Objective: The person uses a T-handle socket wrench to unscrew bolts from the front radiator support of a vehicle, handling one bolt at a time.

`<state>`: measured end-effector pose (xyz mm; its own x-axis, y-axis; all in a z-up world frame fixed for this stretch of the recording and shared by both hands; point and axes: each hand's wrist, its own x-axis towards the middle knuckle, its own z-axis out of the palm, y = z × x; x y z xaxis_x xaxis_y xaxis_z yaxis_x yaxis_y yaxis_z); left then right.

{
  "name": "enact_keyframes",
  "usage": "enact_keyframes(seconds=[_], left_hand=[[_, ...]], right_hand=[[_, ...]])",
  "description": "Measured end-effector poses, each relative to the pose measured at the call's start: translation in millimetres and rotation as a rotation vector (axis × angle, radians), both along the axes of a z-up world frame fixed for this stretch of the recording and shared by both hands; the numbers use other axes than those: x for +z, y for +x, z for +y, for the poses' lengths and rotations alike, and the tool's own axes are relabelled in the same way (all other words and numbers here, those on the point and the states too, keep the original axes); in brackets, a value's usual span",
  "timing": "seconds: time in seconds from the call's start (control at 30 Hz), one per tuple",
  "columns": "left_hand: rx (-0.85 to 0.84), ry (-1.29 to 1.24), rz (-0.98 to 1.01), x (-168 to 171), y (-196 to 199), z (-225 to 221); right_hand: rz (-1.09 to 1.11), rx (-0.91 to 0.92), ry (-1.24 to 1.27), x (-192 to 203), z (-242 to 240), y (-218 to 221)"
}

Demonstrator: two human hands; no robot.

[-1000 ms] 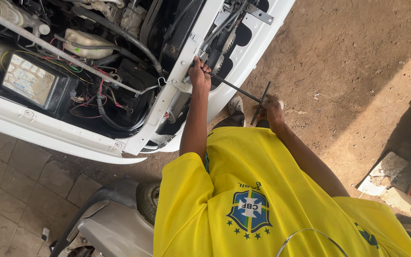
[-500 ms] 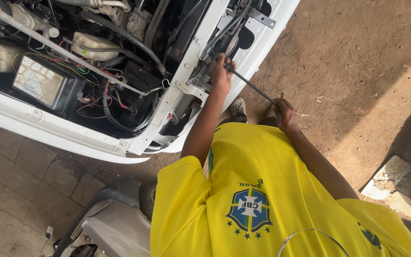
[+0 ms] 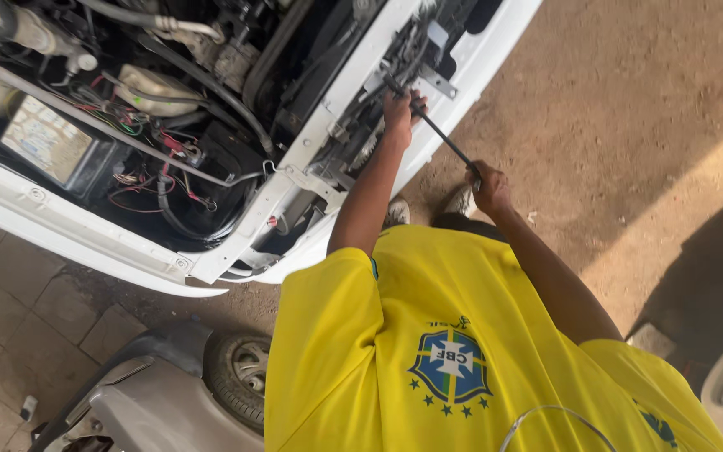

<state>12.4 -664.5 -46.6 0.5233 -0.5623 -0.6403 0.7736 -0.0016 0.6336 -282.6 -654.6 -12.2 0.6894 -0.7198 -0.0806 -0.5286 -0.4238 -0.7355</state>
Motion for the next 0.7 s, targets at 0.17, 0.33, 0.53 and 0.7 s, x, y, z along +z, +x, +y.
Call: enact_keyframes(seconds=[0.17, 0.33, 0.53, 0.7], left_hand=[[-0.018, 0.024, -0.053, -8.7, 10.6, 1.0], [0.068, 0.014, -0.119, -8.1, 7.1, -7.2], [0.15, 0.042, -0.136, -2.7, 1.5, -16.4], [0.17, 0.08, -0.067, -1.2, -10.0, -17.0]], right_hand=[[0.004, 0.131, 0.147, -7.1, -34.0, 7.8], [0.109, 0.245, 0.127, -20.8, -61.8, 13.9], [-0.086, 0.224, 0.185, -40.5, -91.6, 11.4], [-0.271, -0.008, 0.946, -39.2, -95.3, 11.0]])
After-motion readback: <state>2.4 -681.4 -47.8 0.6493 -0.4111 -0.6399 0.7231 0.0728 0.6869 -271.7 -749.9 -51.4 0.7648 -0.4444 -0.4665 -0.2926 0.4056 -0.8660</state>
